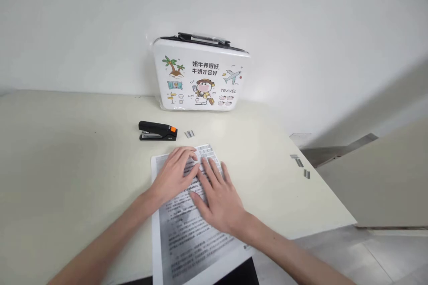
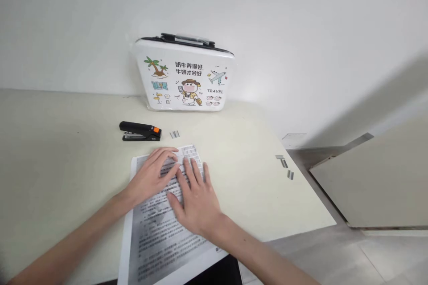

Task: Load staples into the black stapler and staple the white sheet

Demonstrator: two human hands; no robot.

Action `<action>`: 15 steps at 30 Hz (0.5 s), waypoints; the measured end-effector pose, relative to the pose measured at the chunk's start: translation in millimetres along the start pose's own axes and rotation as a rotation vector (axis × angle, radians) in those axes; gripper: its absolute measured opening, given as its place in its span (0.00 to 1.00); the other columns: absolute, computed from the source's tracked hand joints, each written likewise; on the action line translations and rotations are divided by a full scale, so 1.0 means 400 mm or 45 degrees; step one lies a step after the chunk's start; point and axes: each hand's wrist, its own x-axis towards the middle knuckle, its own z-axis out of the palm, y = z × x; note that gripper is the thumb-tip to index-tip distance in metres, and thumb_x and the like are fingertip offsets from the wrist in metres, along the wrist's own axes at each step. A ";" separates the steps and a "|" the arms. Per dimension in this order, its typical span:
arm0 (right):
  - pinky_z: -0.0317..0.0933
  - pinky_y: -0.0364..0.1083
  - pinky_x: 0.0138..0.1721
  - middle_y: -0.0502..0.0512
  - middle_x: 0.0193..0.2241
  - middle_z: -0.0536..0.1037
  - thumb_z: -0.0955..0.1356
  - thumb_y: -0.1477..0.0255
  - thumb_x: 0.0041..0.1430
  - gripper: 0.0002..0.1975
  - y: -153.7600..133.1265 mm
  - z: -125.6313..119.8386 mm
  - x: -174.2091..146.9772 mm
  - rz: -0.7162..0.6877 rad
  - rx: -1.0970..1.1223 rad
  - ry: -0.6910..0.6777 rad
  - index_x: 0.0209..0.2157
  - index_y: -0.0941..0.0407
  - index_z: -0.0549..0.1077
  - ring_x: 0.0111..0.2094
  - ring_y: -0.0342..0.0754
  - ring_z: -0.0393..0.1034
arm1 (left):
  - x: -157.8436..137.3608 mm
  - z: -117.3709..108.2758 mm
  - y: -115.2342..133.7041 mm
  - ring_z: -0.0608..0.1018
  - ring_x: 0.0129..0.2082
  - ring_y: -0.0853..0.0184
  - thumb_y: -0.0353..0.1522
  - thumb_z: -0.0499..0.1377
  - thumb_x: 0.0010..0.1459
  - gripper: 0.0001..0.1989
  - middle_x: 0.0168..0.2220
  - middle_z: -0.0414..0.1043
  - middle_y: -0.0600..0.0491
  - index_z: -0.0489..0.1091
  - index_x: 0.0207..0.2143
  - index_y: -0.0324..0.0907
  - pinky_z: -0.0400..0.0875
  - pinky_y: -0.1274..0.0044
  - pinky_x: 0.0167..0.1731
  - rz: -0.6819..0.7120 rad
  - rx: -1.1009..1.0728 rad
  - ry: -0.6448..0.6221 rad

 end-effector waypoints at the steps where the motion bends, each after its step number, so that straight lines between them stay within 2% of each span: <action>1: 0.37 0.71 0.75 0.62 0.77 0.45 0.57 0.54 0.76 0.35 -0.017 0.003 0.007 0.008 0.016 -0.015 0.75 0.60 0.54 0.77 0.64 0.35 | -0.003 -0.002 -0.006 0.72 0.62 0.56 0.39 0.53 0.72 0.08 0.58 0.72 0.48 0.69 0.45 0.46 0.65 0.62 0.64 -0.024 0.058 -0.019; 5: 0.33 0.72 0.75 0.64 0.76 0.46 0.55 0.54 0.77 0.36 -0.069 0.016 0.032 0.044 0.089 -0.046 0.75 0.63 0.53 0.77 0.63 0.32 | -0.011 -0.007 -0.031 0.67 0.69 0.56 0.44 0.48 0.75 0.19 0.69 0.64 0.47 0.67 0.59 0.45 0.63 0.61 0.68 -0.114 0.188 -0.151; 9: 0.31 0.72 0.75 0.69 0.76 0.46 0.53 0.54 0.77 0.38 -0.084 0.020 0.043 0.052 0.157 -0.053 0.75 0.68 0.52 0.77 0.64 0.32 | -0.012 -0.011 -0.048 0.62 0.73 0.57 0.46 0.43 0.77 0.26 0.73 0.59 0.47 0.64 0.66 0.43 0.56 0.61 0.72 -0.096 0.279 -0.267; 12: 0.37 0.68 0.76 0.71 0.76 0.43 0.54 0.52 0.77 0.41 -0.073 0.010 0.021 0.032 0.209 -0.025 0.74 0.71 0.50 0.77 0.64 0.33 | -0.015 -0.014 -0.051 0.59 0.74 0.59 0.46 0.40 0.77 0.29 0.74 0.58 0.47 0.62 0.69 0.41 0.53 0.62 0.73 -0.067 0.352 -0.313; 15: 0.42 0.65 0.76 0.69 0.76 0.42 0.55 0.52 0.77 0.41 -0.056 -0.007 -0.035 -0.047 0.242 -0.017 0.75 0.69 0.48 0.77 0.62 0.34 | -0.022 -0.020 -0.048 0.56 0.75 0.60 0.46 0.40 0.77 0.31 0.75 0.55 0.47 0.59 0.71 0.40 0.50 0.62 0.74 -0.049 0.424 -0.356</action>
